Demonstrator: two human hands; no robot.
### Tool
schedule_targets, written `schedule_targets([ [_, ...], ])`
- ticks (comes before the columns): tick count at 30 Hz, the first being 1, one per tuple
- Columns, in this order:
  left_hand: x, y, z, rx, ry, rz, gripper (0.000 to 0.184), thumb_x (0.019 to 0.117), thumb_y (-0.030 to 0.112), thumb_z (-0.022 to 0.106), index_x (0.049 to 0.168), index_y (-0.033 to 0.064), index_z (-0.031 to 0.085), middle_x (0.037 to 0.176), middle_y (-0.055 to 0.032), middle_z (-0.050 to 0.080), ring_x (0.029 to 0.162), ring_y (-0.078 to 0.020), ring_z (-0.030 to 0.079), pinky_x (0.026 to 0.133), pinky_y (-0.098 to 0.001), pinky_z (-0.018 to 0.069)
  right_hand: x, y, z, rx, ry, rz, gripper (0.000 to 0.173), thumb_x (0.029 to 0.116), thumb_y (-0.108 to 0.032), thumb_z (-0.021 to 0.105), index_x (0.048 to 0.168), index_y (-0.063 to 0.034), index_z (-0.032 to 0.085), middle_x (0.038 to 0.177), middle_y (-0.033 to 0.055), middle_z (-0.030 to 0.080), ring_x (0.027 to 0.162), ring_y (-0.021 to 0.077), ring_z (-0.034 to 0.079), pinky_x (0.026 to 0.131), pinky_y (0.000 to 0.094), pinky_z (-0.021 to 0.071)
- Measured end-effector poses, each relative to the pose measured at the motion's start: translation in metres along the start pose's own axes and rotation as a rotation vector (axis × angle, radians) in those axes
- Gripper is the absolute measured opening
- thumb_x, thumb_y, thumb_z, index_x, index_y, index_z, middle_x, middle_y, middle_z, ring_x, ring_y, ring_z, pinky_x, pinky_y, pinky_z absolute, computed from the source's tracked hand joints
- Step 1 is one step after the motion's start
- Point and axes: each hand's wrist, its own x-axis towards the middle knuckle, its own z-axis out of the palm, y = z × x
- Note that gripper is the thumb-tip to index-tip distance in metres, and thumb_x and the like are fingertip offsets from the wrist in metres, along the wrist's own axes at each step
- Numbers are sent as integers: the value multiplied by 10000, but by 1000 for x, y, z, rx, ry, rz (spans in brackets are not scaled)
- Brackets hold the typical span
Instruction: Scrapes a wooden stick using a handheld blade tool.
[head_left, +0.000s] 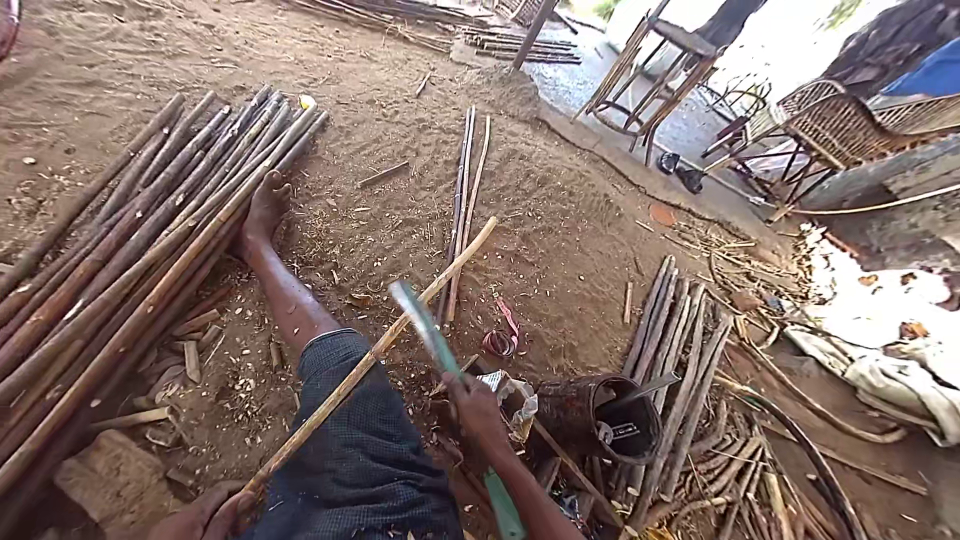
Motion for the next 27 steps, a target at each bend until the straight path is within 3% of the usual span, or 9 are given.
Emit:
schedule_targets([
  [5,0,-7,0,-10,0,-34,383,1043,371,573,1177,26,669,854,-77,702,663,-189,645,647,-431,558,-34,-12,11,-239,-308,-199,576,997,-656,467,981,-121,680,826,105,667,808,296,682,730,568,550],
  [10,-4,-4,10,84,89,3,403,1014,402,616,1169,36,684,866,-109,715,724,-238,683,704,-503,565,27,-4,-27,70,66,25,575,1037,-604,470,1011,-60,655,678,109,624,544,255,611,540,462,541],
  [12,-4,-4,10,116,107,30,422,1016,414,613,1166,27,689,879,-124,722,754,-253,699,731,-520,570,5,-15,-22,-144,-215,-132,561,1018,-603,496,1031,-73,682,833,127,660,769,291,664,729,543,555],
  [14,-5,-4,9,105,90,22,426,1023,414,600,1181,27,681,893,-124,723,764,-250,698,741,-512,573,-14,-24,-19,-319,-414,-231,598,984,-681,484,1007,-118,687,886,111,662,852,296,665,770,573,540],
  [16,-1,-4,8,93,85,20,427,1025,409,597,1182,21,681,869,-124,715,738,-257,684,716,-516,559,1,-23,-32,-209,-280,-141,582,1007,-633,491,1031,-89,697,845,116,667,784,285,666,741,536,551],
  [19,-4,-5,12,92,98,-2,424,1033,447,554,1138,61,695,818,-75,701,683,-224,664,664,-497,552,27,-13,-35,29,21,-1,595,1024,-637,467,1027,-72,652,662,116,598,522,257,581,520,457,520],
  [21,-1,-9,10,87,106,-1,429,1049,466,502,1100,89,700,786,-31,688,647,-184,643,628,-459,544,6,-17,-16,-127,-173,-141,555,1029,-583,493,1020,-60,679,783,131,651,717,294,659,692,535,559],
  [23,0,-14,8,70,94,6,443,1053,477,462,1087,110,709,758,12,683,582,-142,602,566,-408,525,-25,-19,3,-328,-357,-291,573,1011,-643,445,980,-114,664,813,110,657,796,303,677,716,571,539],
  [27,8,-22,9,44,80,20,481,1044,535,408,1000,166,714,692,61,646,517,-104,551,517,-375,495,7,-10,-6,-33,-18,-28,571,1009,-617,522,980,-68,676,710,105,626,611,257,626,595,475,543],
])
